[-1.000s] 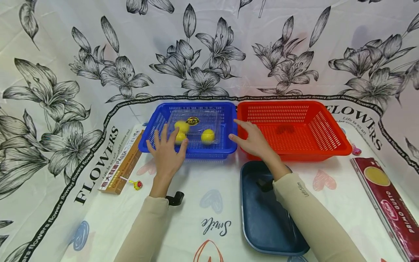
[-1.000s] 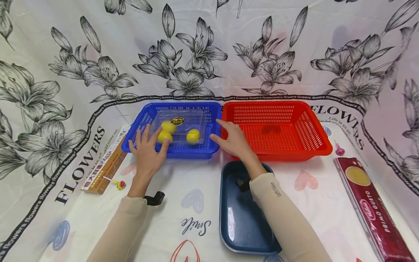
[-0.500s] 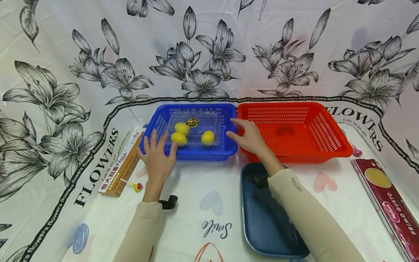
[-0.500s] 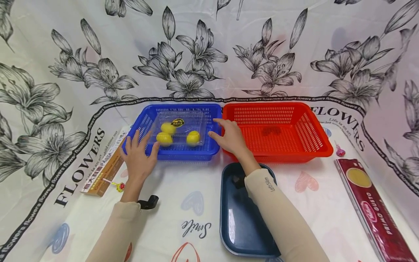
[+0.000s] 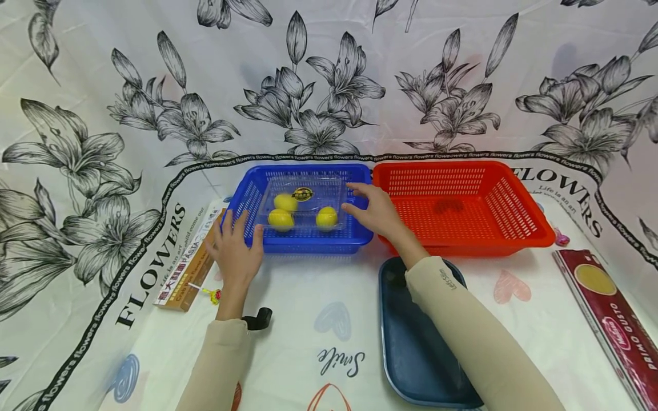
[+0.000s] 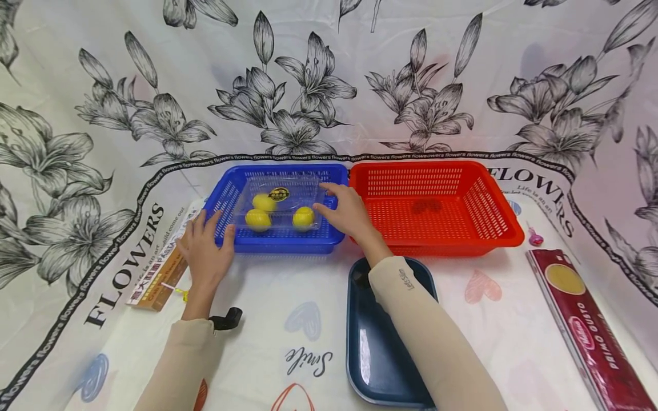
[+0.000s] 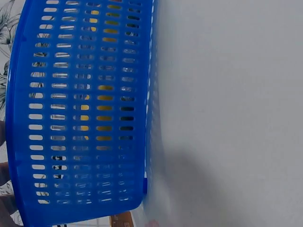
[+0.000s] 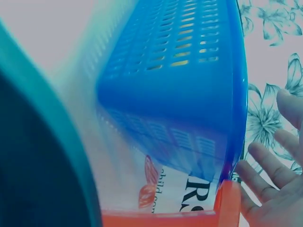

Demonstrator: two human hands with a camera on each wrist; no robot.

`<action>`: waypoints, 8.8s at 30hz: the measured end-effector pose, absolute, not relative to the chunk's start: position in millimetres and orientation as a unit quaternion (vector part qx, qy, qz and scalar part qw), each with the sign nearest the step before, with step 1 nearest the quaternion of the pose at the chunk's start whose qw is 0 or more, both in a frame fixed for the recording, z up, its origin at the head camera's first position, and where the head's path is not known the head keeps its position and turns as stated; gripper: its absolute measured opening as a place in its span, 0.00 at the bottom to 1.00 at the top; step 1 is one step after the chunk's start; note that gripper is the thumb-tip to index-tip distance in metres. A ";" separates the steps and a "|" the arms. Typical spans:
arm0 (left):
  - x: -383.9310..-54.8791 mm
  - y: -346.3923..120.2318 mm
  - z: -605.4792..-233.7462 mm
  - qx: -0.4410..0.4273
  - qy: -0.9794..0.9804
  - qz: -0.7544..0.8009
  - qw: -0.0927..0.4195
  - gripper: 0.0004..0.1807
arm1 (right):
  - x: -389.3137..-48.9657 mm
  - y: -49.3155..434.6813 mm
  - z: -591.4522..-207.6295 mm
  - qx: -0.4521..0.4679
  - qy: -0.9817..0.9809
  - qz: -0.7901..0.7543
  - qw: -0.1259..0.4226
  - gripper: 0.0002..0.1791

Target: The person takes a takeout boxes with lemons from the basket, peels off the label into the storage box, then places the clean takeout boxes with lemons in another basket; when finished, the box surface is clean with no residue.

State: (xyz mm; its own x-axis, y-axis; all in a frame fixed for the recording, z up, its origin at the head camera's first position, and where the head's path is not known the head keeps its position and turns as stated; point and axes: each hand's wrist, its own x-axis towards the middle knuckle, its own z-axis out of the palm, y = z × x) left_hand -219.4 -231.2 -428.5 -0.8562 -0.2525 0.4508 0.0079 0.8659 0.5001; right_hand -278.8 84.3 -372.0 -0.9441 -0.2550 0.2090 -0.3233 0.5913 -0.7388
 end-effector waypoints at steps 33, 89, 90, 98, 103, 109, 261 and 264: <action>-234.1 -265.2 -454.6 0.076 -0.885 -0.307 0.340 0.36 | -296.1 59.2 -371.7 0.172 -0.892 0.413 -0.068 0.35; -232.0 -269.1 -462.3 0.074 -0.870 -0.334 0.356 0.33 | -332.2 50.4 -366.2 0.105 -0.842 0.517 -0.115 0.30; -232.0 -269.2 -462.6 0.073 -0.869 -0.334 0.357 0.33 | -332.9 50.3 -367.9 0.105 -0.839 0.522 -0.117 0.30; -231.9 -269.5 -461.5 0.061 -0.861 -0.338 0.375 0.31 | -337.4 49.2 -371.9 0.103 -0.822 0.545 -0.125 0.32; -231.4 -269.4 -459.8 0.063 -0.865 -0.336 0.368 0.32 | -341.0 49.5 -369.3 0.099 -0.820 0.547 -0.138 0.31; -231.2 -269.7 -461.1 0.065 -0.864 -0.338 0.368 0.32 | -343.6 50.0 -366.9 0.097 -0.817 0.547 -0.155 0.32; -231.8 -271.0 -460.7 0.066 -0.870 -0.345 0.346 0.32 | -357.2 46.2 -384.6 0.176 -0.795 0.550 -0.184 0.36; -231.2 -271.1 -460.6 0.067 -0.870 -0.346 0.346 0.32 | -358.0 45.9 -385.3 0.177 -0.795 0.550 -0.187 0.37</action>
State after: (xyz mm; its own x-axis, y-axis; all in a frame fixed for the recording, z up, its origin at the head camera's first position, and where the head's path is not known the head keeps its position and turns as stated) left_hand -231.2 -271.1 -460.6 -0.7515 -0.3552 0.5559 0.1234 0.7521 0.6474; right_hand -358.0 45.9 -385.3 -0.8677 -0.4863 -0.1028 -0.0751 0.3326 -0.9401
